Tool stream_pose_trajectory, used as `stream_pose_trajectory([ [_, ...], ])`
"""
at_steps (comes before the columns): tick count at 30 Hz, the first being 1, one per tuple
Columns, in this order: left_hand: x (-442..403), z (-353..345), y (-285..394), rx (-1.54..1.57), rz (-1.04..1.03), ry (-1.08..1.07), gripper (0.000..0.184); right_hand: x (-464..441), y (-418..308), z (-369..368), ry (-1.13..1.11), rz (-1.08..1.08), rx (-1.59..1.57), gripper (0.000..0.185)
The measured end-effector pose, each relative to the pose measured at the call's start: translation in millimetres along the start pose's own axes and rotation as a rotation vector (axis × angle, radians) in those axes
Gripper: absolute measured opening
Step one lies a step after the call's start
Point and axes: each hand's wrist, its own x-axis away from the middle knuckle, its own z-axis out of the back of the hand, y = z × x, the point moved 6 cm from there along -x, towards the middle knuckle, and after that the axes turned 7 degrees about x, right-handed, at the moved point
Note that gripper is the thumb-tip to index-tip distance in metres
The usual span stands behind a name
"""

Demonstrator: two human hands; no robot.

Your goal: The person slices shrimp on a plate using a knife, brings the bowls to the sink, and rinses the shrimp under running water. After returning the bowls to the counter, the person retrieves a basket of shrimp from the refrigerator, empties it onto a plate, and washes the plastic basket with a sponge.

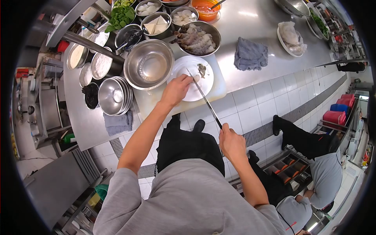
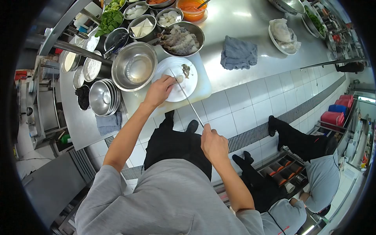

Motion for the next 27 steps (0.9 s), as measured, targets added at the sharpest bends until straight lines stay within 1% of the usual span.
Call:
stream_pose_trajectory([
  [3, -1.0, -3.0, 5.6, -0.032, -0.055, -0.006, 0.025, -21.5, -2.3, -22.0, 0.038, -0.031, -0.039, 0.018],
  [5, -1.2, -2.9, 5.3, -0.013, -0.058, -0.007, 0.024, -39.2, -7.6, -27.8, 0.116, 0.005, -0.099, 0.018],
  [7, -0.5, -2.4, 4.1, 0.002, -0.062, -0.008, 0.024, -38.8, -7.7, -24.3, 0.11, -0.004, -0.11, 0.017],
  [9, 4.6, -0.1, -0.8, 0.104, 0.006, 0.081, 0.017, -31.6, -6.2, -15.4, 0.1, -0.013, -0.118, 0.017],
  [11, 3.5, 0.8, -0.6, 0.112, 0.008, 0.056, 0.017, -16.0, -2.8, -4.8, 0.046, -0.025, -0.045, 0.016],
  [14, 2.2, 0.6, -1.6, 0.106, -0.008, 0.022, 0.017, -7.9, -2.8, -4.0, 0.015, -0.018, -0.036, 0.016],
  [15, 1.0, -1.9, -0.3, 0.096, -0.028, 0.01, 0.017, -13.1, -4.1, -8.4, 0.016, -0.02, -0.033, 0.016],
  [17, 0.8, -2.8, -0.5, 0.097, -0.057, 0.017, 0.016, -31.2, -12.8, -18.2, 0.109, 0.033, -0.047, 0.015],
  [18, 0.7, 0.6, 2.8, 0.093, -0.083, 0.023, 0.016, -35.3, -13.7, -20.0, 0.109, 0.035, -0.048, 0.015],
  [20, 5.5, 5.8, 7.2, 0.123, -0.043, 0.041, 0.016, -41.3, -16.0, -21.6, 0.121, 0.018, -0.078, 0.015],
  [22, 8.1, 7.6, 7.4, 0.162, -0.003, 0.058, 0.016, -30.5, -14.0, -11.8, 0.103, 0.013, -0.072, 0.016],
  [25, 11.5, 3.6, -0.9, 0.122, 0.033, 0.056, 0.018, -12.2, -10.3, -2.5, 0.044, 0.008, -0.038, 0.016],
  [27, 9.8, 2.8, 0.1, 0.076, -0.066, 0.093, 0.018, -13.2, -10.3, -7.4, 0.007, 0.003, -0.016, 0.016],
])
